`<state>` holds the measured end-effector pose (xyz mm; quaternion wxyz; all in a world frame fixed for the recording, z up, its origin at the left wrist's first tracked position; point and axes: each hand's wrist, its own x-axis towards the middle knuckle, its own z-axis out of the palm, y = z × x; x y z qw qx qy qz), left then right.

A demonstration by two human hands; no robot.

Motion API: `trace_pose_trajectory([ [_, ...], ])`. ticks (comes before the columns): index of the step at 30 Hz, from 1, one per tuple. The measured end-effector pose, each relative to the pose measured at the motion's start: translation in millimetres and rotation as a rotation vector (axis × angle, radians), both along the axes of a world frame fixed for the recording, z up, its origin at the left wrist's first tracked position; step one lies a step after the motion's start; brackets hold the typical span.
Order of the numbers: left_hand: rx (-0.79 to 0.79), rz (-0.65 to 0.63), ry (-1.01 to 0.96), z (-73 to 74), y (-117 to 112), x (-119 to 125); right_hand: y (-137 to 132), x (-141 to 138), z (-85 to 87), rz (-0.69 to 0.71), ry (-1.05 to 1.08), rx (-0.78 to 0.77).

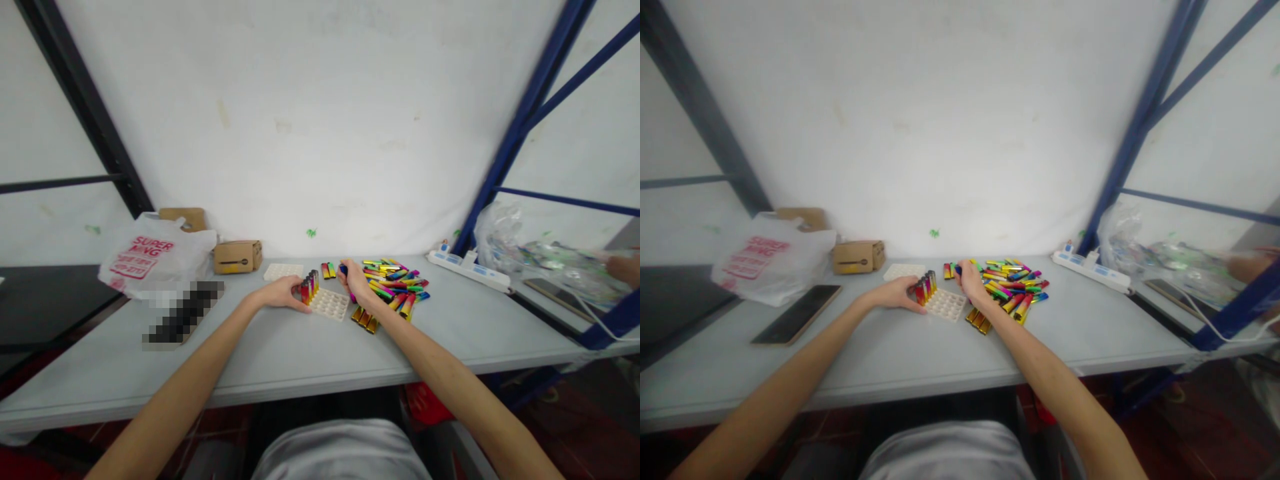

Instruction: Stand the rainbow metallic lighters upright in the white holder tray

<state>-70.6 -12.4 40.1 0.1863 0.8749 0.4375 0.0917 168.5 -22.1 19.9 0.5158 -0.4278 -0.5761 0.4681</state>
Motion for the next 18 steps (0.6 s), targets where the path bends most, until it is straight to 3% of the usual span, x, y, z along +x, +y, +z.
trace_pose_trajectory([
  [4,0.007,0.023,0.027,-0.1,-1,0,2,6,4.3,-0.078,0.034,0.001],
  [9,0.031,0.018,0.036,-3.6,2,-2,4,9,9.3,-0.033,0.112,0.087],
  [13,0.046,0.003,0.019,-5.6,4,-3,3,4,2.3,0.037,-0.037,0.257],
  [18,0.040,-0.013,0.009,-4.9,4,-3,5,-4,-11.5,0.067,-0.104,0.296],
])
